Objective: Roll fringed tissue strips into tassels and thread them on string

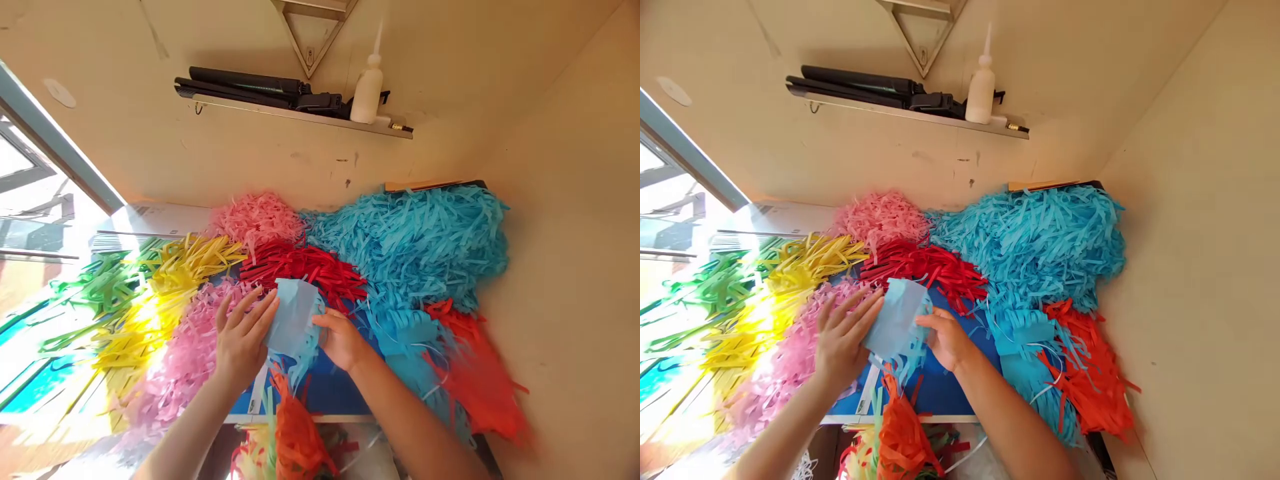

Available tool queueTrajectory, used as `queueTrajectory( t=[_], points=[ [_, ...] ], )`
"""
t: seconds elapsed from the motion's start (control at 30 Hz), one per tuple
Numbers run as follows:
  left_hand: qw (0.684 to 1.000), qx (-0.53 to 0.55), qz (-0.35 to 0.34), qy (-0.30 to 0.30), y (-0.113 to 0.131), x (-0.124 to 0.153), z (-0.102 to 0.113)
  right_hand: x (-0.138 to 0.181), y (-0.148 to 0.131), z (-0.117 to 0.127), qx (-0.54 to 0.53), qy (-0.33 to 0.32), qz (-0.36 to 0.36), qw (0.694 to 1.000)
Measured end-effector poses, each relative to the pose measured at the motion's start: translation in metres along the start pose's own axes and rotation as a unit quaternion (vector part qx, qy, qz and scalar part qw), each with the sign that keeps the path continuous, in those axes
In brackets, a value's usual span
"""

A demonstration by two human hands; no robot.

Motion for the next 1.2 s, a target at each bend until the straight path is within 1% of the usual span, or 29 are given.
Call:
queueTrajectory(
  t=[0.07,0.13,0.17,0.2,0.23,0.27,0.33,0.37,0.43,0.5,0.53,0.57,0.6,0.63,0.67,0.7,0.73,0.77,0.8,0.83,0.87,0.9,0.93,1.0,1.07,1.13,1.2],
  points=[
    [0.998,-0.058,-0.031,0.023,-0.006,-0.01,0.03,-0.002,0.004,-0.019,-0.022,-0.085,0.002,0.996],
    [0.992,-0.107,-0.069,0.02,-0.008,-0.021,0.058,-0.003,0.007,-0.036,-0.041,-0.177,-0.004,0.983],
    [0.988,-0.125,-0.09,0.018,-0.008,-0.025,0.068,-0.004,0.008,-0.04,-0.045,-0.207,-0.012,0.977],
    [0.985,-0.135,-0.103,0.009,-0.007,-0.028,0.074,-0.003,0.009,-0.041,-0.044,-0.223,-0.02,0.974],
    [0.985,-0.135,-0.109,-0.003,-0.005,-0.029,0.076,-0.002,0.008,-0.039,-0.038,-0.226,-0.028,0.973],
    [0.986,-0.128,-0.103,-0.017,-0.003,-0.027,0.073,-0.001,0.006,-0.032,-0.029,-0.215,-0.034,0.976],
    [0.989,-0.102,-0.091,-0.059,0.004,-0.018,0.056,0.004,0.001,-0.008,0.001,-0.169,-0.044,0.985],
    [0.989,-0.092,-0.087,-0.081,0.01,-0.01,0.043,0.007,-0.002,0.008,0.02,-0.137,-0.049,0.989],
    [0.981,-0.091,-0.108,-0.132,0.024,0.009,0.012,0.017,-0.011,0.045,0.069,-0.071,-0.059,0.993],
    [0.97,-0.1,-0.103,-0.195,0.04,0.029,-0.021,0.032,-0.023,0.081,0.147,-0.008,-0.064,0.987],
    [0.963,-0.1,-0.097,-0.231,0.048,0.039,-0.037,0.041,-0.03,0.097,0.204,0.024,-0.065,0.976],
    [0.955,-0.096,-0.089,-0.266,0.055,0.047,-0.051,0.05,-0.037,0.11,0.279,0.061,-0.062,0.956],
    [0.947,-0.092,-0.078,-0.299,0.062,0.054,-0.063,0.059,-0.043,0.119,0.368,0.106,-0.048,0.922],
    [0.938,-0.087,-0.065,-0.329,0.067,0.059,-0.073,0.067,-0.049,0.124,0.465,0.163,-0.017,0.87],
    [0.93,-0.082,-0.051,-0.353,0.072,0.062,-0.08,0.075,-0.052,0.123,0.556,0.221,0.032,0.801],
    [0.924,-0.079,-0.038,-0.372,0.075,0.063,-0.086,0.082,-0.051,0.117,0.628,0.264,0.092,0.726],
    [0.92,-0.075,-0.027,-0.385,0.078,0.063,-0.089,0.086,-0.045,0.107,0.679,0.277,0.152,0.663],
    [0.917,-0.07,-0.018,-0.392,0.079,0.061,-0.09,0.088,-0.034,0.095,0.711,0.254,0.202,0.623],
    [0.916,-0.063,-0.008,-0.396,0.081,0.057,-0.089,0.087,-0.019,0.082,0.731,0.198,0.234,0.61],
    [0.916,-0.054,0.002,-0.397,0.081,0.054,-0.087,0.083,-0.001,0.071,0.742,0.118,0.245,0.613],
    [0.916,-0.046,0.011,-0.399,0.081,0.05,-0.084,0.077,0.017,0.063,0.747,0.05,0.238,0.619],
    [0.915,-0.038,0.02,-0.401,0.079,0.047,-0.081,0.071,0.033,0.06,0.751,0.01,0.223,0.621],
    [0.913,-0.03,0.027,-0.405,0.077,0.045,-0.078,0.064,0.044,0.06,0.753,-0.004,0.202,0.626],
    [0.911,0.001,0.044,-0.409,0.067,0.046,-0.072,0.051,0.054,0.072,0.753,0.022,0.155,0.639],
    [0.911,0.058,0.065,-0.403,0.054,0.051,-0.068,0.042,0.05,0.086,0.755,0.055,0.113,0.644],
    [0.906,0.116,0.106,-0.393,0.038,0.056,-0.066,0.035,0.039,0.094,0.764,0.072,0.088,0.635],
    [0.896,0.147,0.166,-0.385,0.025,0.058,-0.067,0.029,0.03,0.093,0.773,0.077,0.074,0.626]
  ],
)
Point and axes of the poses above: each hand's wrist, its own x-axis away from the middle knuckle, its own z-axis out of the back of the hand, y = z × x, the point moved 2 cm from there along -x, towards the middle knuckle, and after that the axes turned 1 degree about z, right-handed, at the moved point
